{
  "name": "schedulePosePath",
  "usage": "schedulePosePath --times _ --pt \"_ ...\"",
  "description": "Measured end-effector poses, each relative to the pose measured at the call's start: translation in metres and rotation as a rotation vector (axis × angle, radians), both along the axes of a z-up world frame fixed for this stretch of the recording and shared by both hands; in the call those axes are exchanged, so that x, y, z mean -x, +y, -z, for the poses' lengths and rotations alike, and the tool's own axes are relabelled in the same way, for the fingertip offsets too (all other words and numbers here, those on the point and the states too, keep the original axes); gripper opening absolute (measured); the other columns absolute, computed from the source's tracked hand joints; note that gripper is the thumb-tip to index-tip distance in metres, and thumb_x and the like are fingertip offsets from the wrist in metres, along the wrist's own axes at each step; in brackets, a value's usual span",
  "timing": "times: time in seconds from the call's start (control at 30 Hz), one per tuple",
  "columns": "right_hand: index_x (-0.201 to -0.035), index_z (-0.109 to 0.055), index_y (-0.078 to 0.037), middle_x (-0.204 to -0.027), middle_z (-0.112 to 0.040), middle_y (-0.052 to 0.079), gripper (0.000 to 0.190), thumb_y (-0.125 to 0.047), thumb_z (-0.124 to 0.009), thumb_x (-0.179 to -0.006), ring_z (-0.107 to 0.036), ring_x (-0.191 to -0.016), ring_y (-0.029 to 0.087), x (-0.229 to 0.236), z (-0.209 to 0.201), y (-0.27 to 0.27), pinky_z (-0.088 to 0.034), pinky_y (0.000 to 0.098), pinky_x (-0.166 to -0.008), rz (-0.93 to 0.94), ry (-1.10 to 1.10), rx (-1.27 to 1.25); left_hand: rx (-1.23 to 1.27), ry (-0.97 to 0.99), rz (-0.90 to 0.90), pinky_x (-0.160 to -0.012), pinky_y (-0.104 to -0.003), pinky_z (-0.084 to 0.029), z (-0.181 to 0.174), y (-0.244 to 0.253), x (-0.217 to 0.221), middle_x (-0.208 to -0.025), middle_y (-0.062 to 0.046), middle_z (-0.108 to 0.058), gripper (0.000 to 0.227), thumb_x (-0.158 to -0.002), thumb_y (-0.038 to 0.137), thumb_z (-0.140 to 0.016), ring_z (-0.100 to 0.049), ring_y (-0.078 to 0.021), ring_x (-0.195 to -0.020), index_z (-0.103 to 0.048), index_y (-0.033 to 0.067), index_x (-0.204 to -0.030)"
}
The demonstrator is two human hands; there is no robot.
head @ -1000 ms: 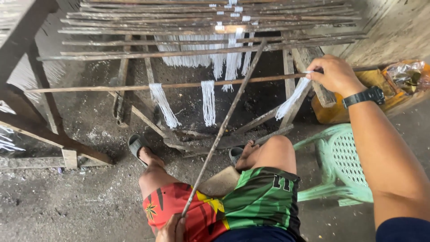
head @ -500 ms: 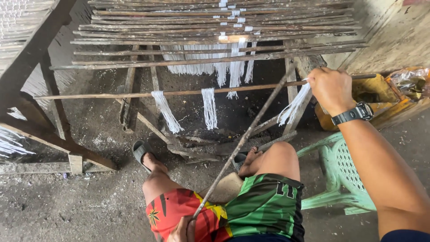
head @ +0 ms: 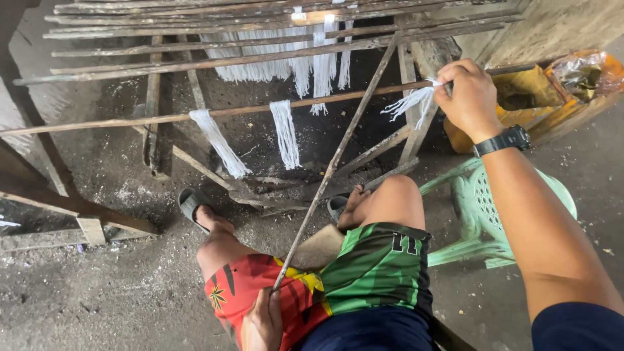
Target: The person is organizing candle wicks by threading them onto wooden sticks and arranging the sticks on a wooden frame.
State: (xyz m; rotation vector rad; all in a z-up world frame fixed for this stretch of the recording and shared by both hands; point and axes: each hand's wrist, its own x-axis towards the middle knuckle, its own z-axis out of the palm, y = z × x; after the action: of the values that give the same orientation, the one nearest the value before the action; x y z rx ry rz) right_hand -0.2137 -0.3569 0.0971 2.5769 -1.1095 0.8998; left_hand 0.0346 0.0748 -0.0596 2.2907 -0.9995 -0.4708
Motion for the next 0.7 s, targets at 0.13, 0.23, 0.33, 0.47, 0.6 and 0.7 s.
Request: schedulePosePath --times 0.13,0.23,0.33,0.47,0.6,0.7 --pt "-0.094 -0.06 -0.003 -0.102 -0.051 0.008 0.012 -0.009 -0.055 -0.084 -0.051 -0.089 0.024 0.0 -0.002 -0.007 -0.043 0.037 -0.072 0.027 -0.046 -0.163 0.0 -0.084 0.021 -0.038 -0.037 -0.044 -0.006 0.011 -0.005 -0.052 -0.002 -0.06 0.019 -0.082 0.036 -0.039 -0.06 -0.0224 -0.044 -0.054 0.0251 -0.086" --pt "-0.091 -0.059 -0.002 -0.102 -0.052 0.011 0.012 -0.013 -0.056 -0.087 -0.051 -0.088 0.028 0.001 0.003 -0.014 -0.042 0.04 -0.069 0.059 -0.045 -0.144 -0.09 -0.261 0.006 -0.038 -0.037 -0.043 0.004 0.02 -0.007 -0.054 0.002 -0.059 0.019 -0.078 0.044 -0.04 -0.059 -0.0216 -0.046 -0.053 0.0317 -0.081" --pt "-0.092 -0.059 0.0 -0.1 -0.053 0.01 0.015 -0.012 -0.055 -0.085 -0.052 -0.084 0.027 0.001 -0.001 -0.012 -0.043 0.038 -0.068 0.108 -0.027 -0.186 -0.018 -0.327 0.043 -0.038 -0.038 -0.045 0.004 0.023 -0.006 -0.064 0.006 -0.059 0.018 -0.079 0.039 -0.041 -0.061 -0.0188 -0.053 -0.054 0.0285 -0.084" --pt "-0.093 -0.061 -0.006 -0.098 -0.055 0.008 0.012 -0.015 -0.057 -0.086 -0.054 -0.083 0.024 -0.002 -0.012 -0.007 -0.042 0.0375 -0.072 0.099 -0.074 -0.249 0.017 -0.394 0.016 -0.035 -0.037 -0.043 0.005 0.021 -0.006 -0.055 0.001 -0.057 0.017 -0.08 0.038 -0.041 -0.057 -0.0213 -0.045 -0.055 0.0278 -0.083" --pt "-0.089 -0.061 -0.012 -0.095 -0.055 0.006 0.008 -0.017 -0.055 -0.088 -0.054 -0.076 0.02 -0.005 -0.019 -0.006 -0.042 0.0352 -0.072 0.12 -0.105 -0.342 -0.013 -0.379 -0.01 -0.038 -0.037 -0.044 0.004 0.023 -0.005 -0.057 0.002 -0.058 0.018 -0.08 0.039 -0.041 -0.056 -0.023 -0.045 -0.055 0.0282 -0.084" --pt "-0.088 -0.062 -0.009 -0.094 -0.054 0.007 0.009 -0.016 -0.056 -0.089 -0.054 -0.075 0.022 -0.002 -0.017 -0.012 -0.041 0.038 -0.075 0.086 -0.127 -0.338 -0.032 -0.37 -0.011 -0.039 -0.039 -0.043 0.003 0.025 -0.006 -0.059 0.003 -0.059 0.018 -0.08 0.039 -0.042 -0.057 -0.0237 -0.05 -0.055 0.028 -0.082"
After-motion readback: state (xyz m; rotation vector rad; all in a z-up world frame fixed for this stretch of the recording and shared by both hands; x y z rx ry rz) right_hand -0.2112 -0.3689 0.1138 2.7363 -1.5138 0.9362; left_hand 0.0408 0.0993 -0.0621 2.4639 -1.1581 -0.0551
